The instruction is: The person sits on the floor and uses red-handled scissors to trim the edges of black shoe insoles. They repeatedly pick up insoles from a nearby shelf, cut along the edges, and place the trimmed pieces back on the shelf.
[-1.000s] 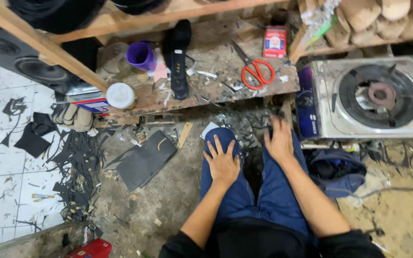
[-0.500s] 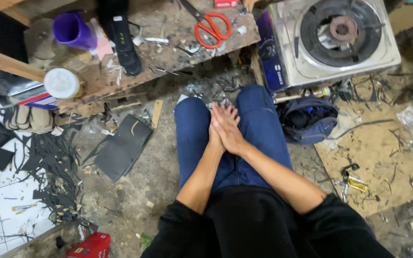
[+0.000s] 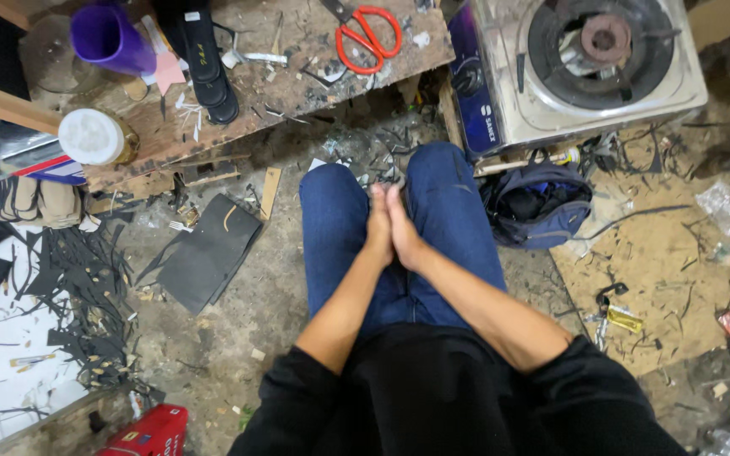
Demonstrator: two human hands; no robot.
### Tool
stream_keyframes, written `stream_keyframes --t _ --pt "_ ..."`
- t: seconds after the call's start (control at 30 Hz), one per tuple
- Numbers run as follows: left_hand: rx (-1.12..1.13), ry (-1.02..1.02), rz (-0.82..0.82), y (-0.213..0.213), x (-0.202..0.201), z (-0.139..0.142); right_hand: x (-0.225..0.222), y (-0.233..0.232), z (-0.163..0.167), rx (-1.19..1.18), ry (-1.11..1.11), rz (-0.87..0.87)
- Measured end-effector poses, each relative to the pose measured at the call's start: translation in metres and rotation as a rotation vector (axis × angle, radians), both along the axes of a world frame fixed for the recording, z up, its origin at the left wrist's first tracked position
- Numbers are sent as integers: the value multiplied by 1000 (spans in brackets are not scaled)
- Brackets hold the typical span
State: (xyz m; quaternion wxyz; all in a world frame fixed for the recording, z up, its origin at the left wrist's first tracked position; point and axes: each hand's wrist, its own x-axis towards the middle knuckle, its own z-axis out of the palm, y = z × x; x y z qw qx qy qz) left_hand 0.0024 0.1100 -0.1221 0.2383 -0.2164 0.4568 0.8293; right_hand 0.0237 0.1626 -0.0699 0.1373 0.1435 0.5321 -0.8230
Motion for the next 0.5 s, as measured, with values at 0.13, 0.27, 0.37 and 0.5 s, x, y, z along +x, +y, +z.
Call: stream_keyframes --t 0.13,0.27,0.37,0.5 --pt "90 -230 130 -15 -24 -11 14 -8 4 278 238 205" --pt "304 -108 164 -4 -7 -17 -5 -6 -12 377 239 111" --pt "264 -98 114 2 14 -14 -24 1 -26 287 97 13" --pt "90 237 21 -4 47 9 -45 11 -34 27 8 -155"
